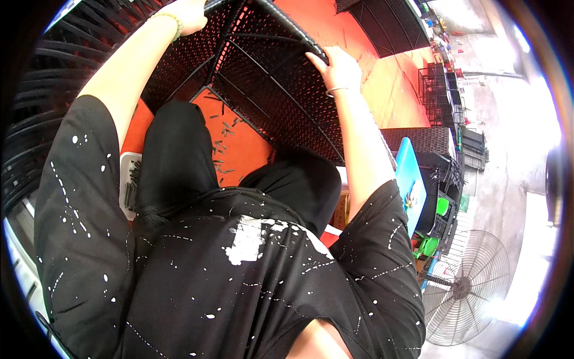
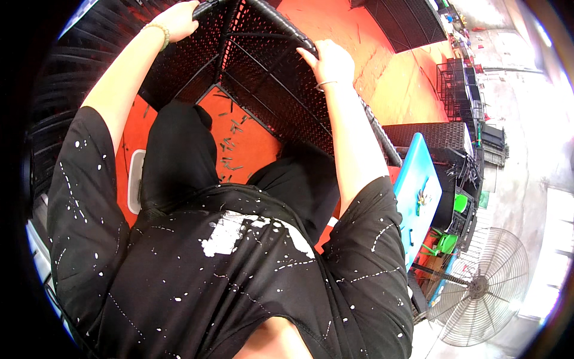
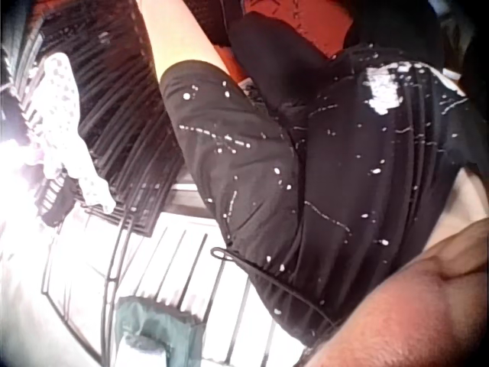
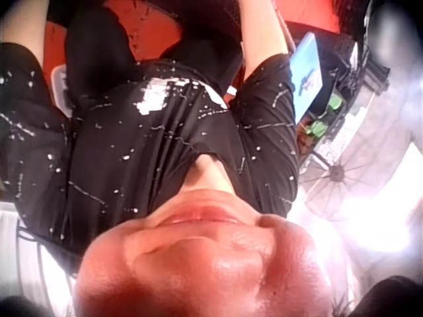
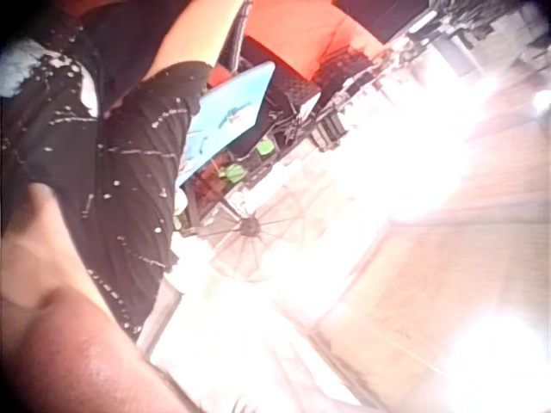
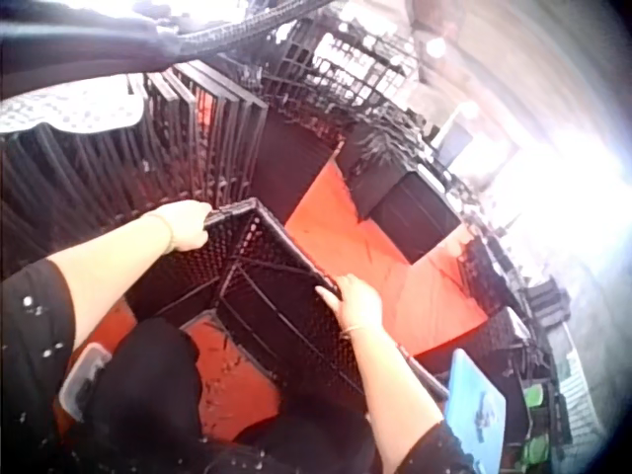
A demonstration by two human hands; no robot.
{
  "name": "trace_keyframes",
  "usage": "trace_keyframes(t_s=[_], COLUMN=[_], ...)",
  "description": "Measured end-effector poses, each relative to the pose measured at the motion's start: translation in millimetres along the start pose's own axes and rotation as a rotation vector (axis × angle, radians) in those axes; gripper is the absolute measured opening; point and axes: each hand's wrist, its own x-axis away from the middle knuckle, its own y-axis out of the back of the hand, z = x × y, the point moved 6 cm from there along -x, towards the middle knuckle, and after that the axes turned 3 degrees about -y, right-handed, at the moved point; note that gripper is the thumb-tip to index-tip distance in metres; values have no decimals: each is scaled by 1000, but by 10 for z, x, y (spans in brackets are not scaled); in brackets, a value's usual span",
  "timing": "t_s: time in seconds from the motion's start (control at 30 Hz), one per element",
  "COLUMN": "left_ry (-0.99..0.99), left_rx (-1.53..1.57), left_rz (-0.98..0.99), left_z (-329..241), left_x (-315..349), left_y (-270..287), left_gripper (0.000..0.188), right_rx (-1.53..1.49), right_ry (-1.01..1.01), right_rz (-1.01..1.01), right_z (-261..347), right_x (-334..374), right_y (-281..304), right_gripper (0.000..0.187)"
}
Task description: The person uses a pair of scissors to trim excess woven material from the rim of a black basket. They then smooth the edges with their hands and inspect the basket's weave and structure.
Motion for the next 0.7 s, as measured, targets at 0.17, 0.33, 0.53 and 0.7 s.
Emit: trace_keyframes(t_s=[0.17, 0.33, 0.53, 0.7], left_ry=[21, 20, 89, 105], left_rx=[-5, 5, 28, 66], left_rz=[20, 18, 63, 87], left_z=[93, 47, -29, -53], left_x=[-23, -44, 70, 109], left_y=[-16, -36, 59, 94], left_gripper=[34, 34, 29, 29], right_rx=[-130, -147, -184, -246], right_ry=[8, -65, -72, 64], right_rz=[113, 180, 279, -26], right_z=[-8, -16, -59, 29], right_x=[-107, -131, -211, -121], right_y=[40, 44, -35, -77], right_gripper=[58, 59, 56, 45])
